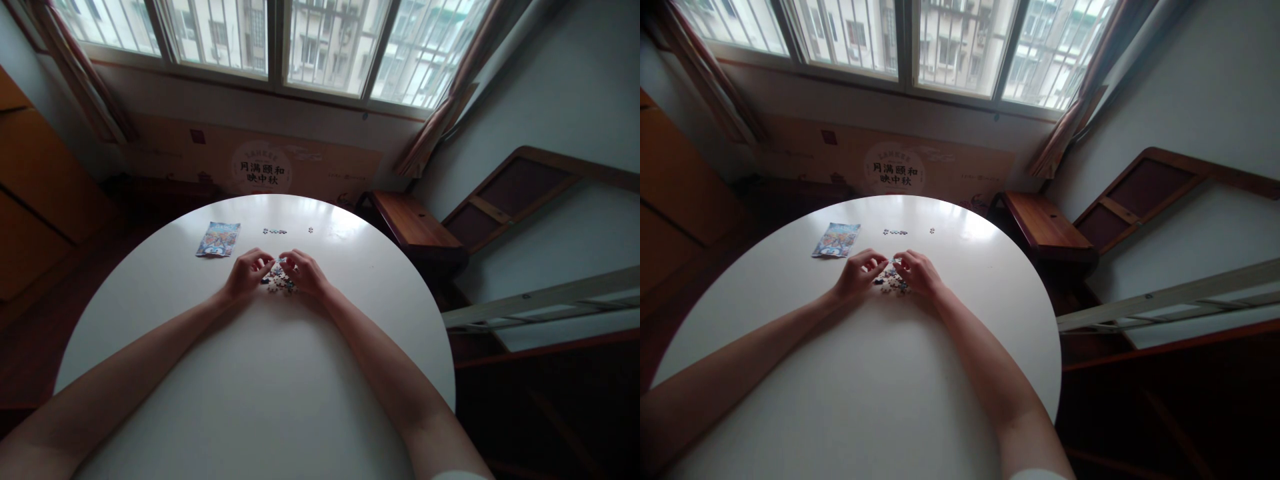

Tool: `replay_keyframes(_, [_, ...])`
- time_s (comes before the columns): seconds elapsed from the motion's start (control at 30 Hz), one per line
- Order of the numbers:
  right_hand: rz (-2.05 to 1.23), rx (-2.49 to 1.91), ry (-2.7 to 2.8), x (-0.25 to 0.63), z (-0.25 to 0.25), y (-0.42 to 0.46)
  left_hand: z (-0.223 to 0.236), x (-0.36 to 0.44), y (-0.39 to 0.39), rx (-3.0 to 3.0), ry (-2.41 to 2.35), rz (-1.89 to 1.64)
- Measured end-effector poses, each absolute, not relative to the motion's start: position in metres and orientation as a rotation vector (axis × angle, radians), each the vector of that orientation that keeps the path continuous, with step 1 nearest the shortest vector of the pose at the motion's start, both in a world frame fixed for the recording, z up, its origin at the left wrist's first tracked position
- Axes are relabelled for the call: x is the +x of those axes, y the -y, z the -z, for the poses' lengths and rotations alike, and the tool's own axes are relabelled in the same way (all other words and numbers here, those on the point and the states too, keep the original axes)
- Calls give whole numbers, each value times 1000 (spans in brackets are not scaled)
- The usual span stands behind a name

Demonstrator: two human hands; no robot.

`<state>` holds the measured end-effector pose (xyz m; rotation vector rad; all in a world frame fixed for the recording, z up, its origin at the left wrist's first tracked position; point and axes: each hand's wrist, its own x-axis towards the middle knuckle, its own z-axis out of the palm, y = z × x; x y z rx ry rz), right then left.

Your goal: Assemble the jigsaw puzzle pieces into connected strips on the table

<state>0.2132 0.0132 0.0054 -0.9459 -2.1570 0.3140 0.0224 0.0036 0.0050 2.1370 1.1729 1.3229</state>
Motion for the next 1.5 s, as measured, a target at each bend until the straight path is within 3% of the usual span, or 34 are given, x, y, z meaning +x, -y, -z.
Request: replay_keyframes(1.5, [-300, -940, 2153, 213, -7, -12, -4, 22, -4, 2140, -1167, -1317])
